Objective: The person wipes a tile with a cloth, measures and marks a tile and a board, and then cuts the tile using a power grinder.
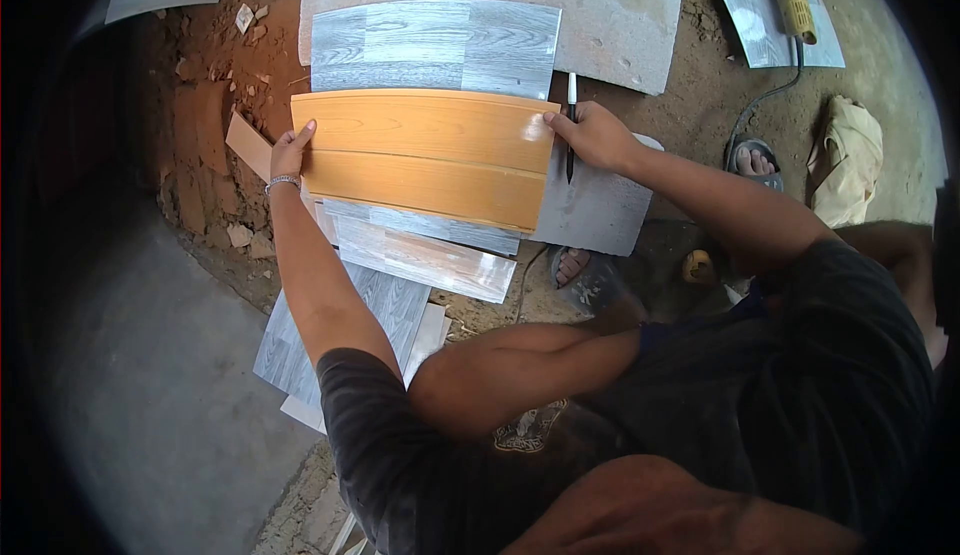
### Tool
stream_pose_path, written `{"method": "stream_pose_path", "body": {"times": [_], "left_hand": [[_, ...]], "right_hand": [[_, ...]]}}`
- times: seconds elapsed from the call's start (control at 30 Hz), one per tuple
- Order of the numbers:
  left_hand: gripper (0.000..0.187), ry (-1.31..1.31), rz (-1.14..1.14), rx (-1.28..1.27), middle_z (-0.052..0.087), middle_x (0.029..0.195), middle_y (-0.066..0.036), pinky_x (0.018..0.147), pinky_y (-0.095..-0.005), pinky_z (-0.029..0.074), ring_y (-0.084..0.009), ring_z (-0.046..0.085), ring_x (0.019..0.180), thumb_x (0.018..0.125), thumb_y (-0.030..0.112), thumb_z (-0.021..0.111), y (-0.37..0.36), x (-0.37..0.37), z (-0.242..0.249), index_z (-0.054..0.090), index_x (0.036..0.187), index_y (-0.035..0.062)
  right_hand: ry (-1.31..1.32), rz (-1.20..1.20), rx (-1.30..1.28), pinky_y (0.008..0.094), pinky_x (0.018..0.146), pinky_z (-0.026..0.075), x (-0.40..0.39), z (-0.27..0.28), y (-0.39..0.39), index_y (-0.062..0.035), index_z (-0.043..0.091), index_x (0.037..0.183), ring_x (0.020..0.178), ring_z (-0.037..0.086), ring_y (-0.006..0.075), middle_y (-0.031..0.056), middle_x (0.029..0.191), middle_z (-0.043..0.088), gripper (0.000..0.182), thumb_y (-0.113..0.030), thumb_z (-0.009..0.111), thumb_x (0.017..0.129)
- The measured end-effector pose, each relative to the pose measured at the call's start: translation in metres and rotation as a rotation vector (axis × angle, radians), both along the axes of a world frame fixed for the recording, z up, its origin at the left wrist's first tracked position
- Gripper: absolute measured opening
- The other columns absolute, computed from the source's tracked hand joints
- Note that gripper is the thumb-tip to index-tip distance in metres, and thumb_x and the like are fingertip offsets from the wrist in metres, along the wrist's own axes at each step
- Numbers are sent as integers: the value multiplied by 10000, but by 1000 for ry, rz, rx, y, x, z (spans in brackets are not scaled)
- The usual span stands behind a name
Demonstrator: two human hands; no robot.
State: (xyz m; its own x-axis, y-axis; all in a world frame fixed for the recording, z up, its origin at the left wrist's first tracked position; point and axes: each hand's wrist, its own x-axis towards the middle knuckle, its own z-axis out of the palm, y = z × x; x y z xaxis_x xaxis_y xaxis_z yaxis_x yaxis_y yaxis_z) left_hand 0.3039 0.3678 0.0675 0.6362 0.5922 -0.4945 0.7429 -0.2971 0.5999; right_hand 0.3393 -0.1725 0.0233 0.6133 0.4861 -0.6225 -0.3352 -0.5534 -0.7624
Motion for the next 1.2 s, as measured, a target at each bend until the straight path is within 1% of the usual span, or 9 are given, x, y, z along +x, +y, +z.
{"method": "stream_pose_path", "body": {"times": [0.07, 0.37, 0.47, 0.57, 0.7, 0.87, 1.0, 1.1, 1.2], "left_hand": [[438, 14, -2, 10, 696, 862, -41, 710, -252, 505, -117, 623, 739, 799, 418, 876, -4, 4, 3, 656, 913, 58], [436, -5, -7, 43, 704, 845, -40, 709, -251, 506, -112, 623, 737, 792, 442, 877, -2, 6, -5, 671, 865, 65], [455, 3, -14, 37, 705, 855, -43, 721, -253, 505, -116, 623, 747, 788, 454, 877, 0, 5, -6, 672, 883, 59], [476, 11, -17, 49, 706, 866, -46, 740, -255, 504, -119, 625, 768, 786, 469, 874, -1, 6, -5, 673, 899, 54], [495, 35, -39, 73, 701, 864, -44, 754, -253, 501, -121, 621, 777, 786, 483, 870, 1, 7, -6, 674, 914, 46], [489, 17, -34, 76, 696, 856, -39, 746, -249, 496, -118, 610, 766, 788, 483, 868, 4, 6, -11, 675, 908, 50], [486, 14, -49, 82, 695, 858, -36, 741, -245, 491, -112, 604, 767, 790, 486, 866, 6, 5, -14, 672, 900, 54], [484, 17, -39, 79, 693, 854, -34, 741, -244, 490, -109, 603, 766, 788, 484, 869, 6, 6, -13, 669, 894, 56], [476, 16, -23, 64, 692, 853, -33, 743, -246, 490, -110, 603, 764, 785, 475, 875, 6, 6, -13, 663, 885, 61]], "right_hand": [[17, -70, 7, 418, 711, 510, 0, -1, 1, 45, 707, 872, 679, 671, 277, 151, 695, 664, 536, -444, 534, 1006], [-9, -32, -44, 423, 726, 515, 6, 6, 4, 60, 713, 898, 691, 682, 308, 173, 716, 675, 558, -450, 518, 1012], [6, -63, -45, 425, 734, 517, 4, -1, 5, 61, 713, 895, 695, 685, 312, 176, 711, 673, 560, -448, 514, 1014], [10, -73, -56, 428, 738, 519, 5, 5, 5, 64, 712, 893, 695, 685, 316, 180, 704, 669, 562, -448, 514, 1014], [-8, -50, -62, 431, 731, 519, 6, 4, 5, 63, 712, 886, 691, 686, 318, 182, 697, 666, 561, -445, 513, 1014], [-24, 17, -111, 438, 727, 521, 11, 16, 5, 42, 703, 832, 682, 682, 317, 173, 678, 656, 562, -450, 509, 1021], [-16, 26, -121, 443, 727, 521, 10, 8, 6, 37, 700, 829, 680, 680, 318, 169, 673, 654, 565, -458, 508, 1024], [-30, 20, -106, 433, 702, 522, 10, 5, 6, 26, 688, 808, 646, 673, 302, 151, 646, 640, 563, -457, 501, 1029], [52, 15, -96, 414, 666, 522, 12, 6, 6, 13, 666, 774, 604, 663, 281, 129, 616, 623, 563, -452, 491, 1037]]}}
